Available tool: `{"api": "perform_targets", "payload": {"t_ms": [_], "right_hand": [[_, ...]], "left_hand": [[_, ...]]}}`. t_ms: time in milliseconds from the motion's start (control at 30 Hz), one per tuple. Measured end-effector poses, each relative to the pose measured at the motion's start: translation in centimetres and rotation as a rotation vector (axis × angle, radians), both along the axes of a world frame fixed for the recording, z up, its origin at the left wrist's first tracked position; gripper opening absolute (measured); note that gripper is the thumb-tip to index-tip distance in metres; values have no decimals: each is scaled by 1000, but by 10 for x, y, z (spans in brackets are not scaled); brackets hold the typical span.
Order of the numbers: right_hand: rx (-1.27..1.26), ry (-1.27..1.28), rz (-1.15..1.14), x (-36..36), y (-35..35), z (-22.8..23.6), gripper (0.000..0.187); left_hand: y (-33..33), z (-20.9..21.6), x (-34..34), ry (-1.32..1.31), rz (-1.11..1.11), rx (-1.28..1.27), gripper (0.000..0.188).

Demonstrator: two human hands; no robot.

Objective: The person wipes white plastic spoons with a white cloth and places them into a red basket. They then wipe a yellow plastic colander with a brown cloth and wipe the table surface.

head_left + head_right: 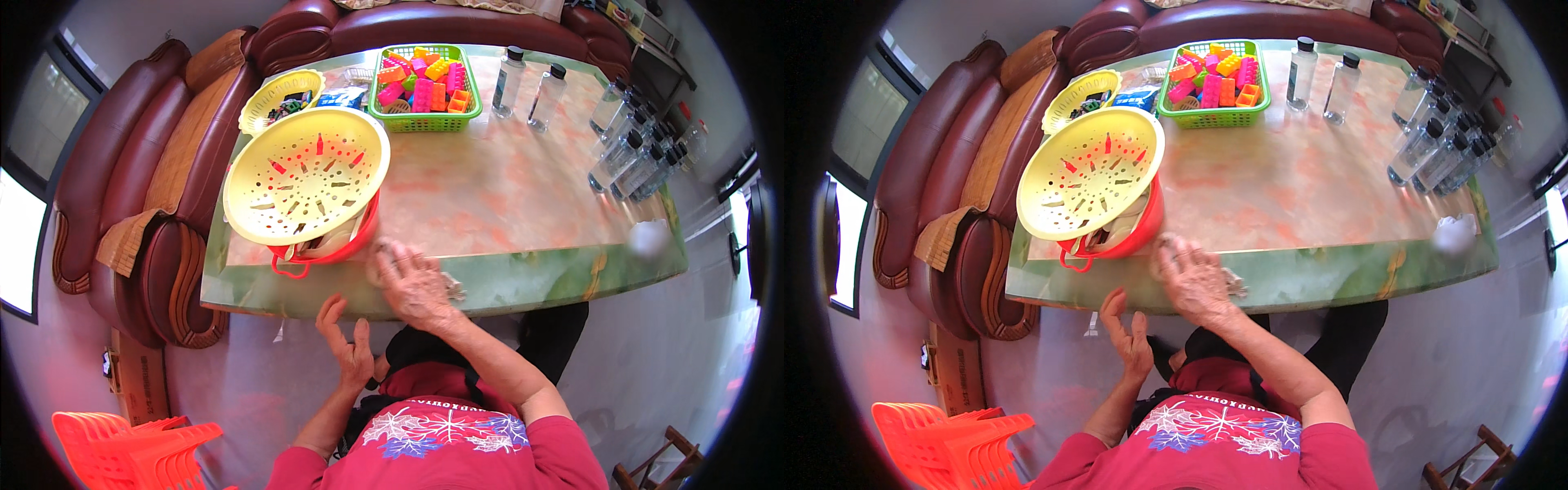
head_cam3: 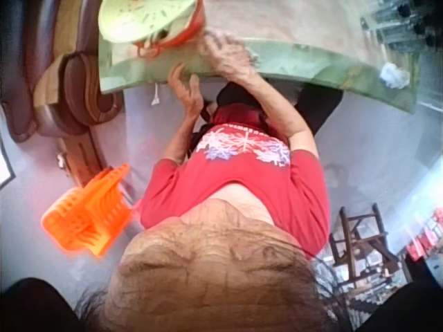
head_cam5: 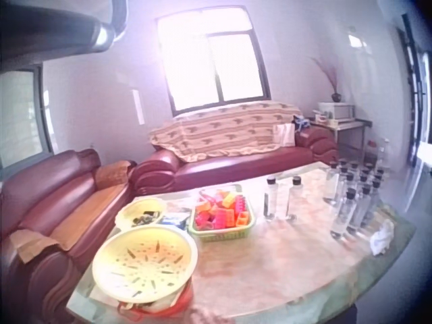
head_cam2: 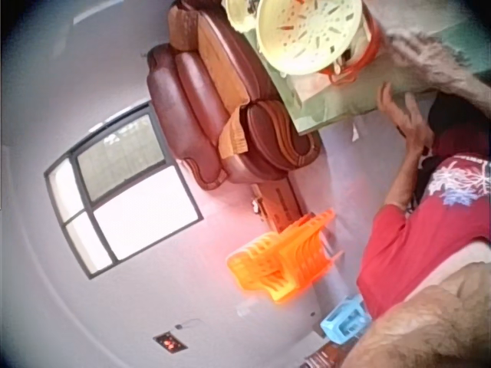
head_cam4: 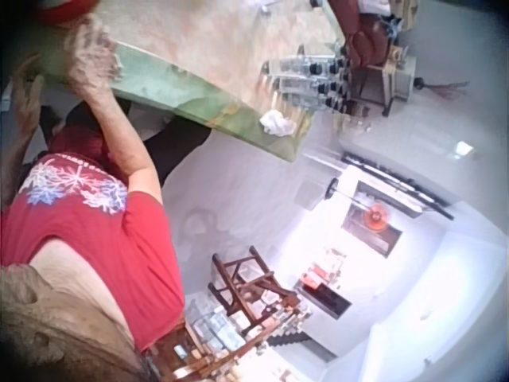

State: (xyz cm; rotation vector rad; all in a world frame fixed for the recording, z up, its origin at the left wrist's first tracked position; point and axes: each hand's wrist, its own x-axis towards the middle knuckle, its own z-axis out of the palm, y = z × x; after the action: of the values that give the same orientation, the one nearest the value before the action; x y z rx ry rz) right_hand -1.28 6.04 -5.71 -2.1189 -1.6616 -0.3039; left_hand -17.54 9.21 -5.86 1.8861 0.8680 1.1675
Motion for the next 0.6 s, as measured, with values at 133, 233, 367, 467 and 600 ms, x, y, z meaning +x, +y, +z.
{"api": "perform_targets", "payload": {"t_ms": [133, 233, 367, 467, 600], "right_hand": [[-13, 139, 316, -33, 17, 6, 41], [65, 23, 444, -46, 19, -10, 29], [66, 46, 465, -27, -3, -11, 28], [116, 97, 308, -3, -26, -3, 30], [84, 111, 12, 49, -57, -8, 36]], "left_hand": [[1, 14, -3, 68, 17, 176, 36], [4, 15, 3, 46, 9, 157, 30], [6, 13, 10, 63, -9, 120, 19], [1, 17, 22, 152, -58, 156, 10], [-9, 15, 32, 230, -181, 139, 10]]}}
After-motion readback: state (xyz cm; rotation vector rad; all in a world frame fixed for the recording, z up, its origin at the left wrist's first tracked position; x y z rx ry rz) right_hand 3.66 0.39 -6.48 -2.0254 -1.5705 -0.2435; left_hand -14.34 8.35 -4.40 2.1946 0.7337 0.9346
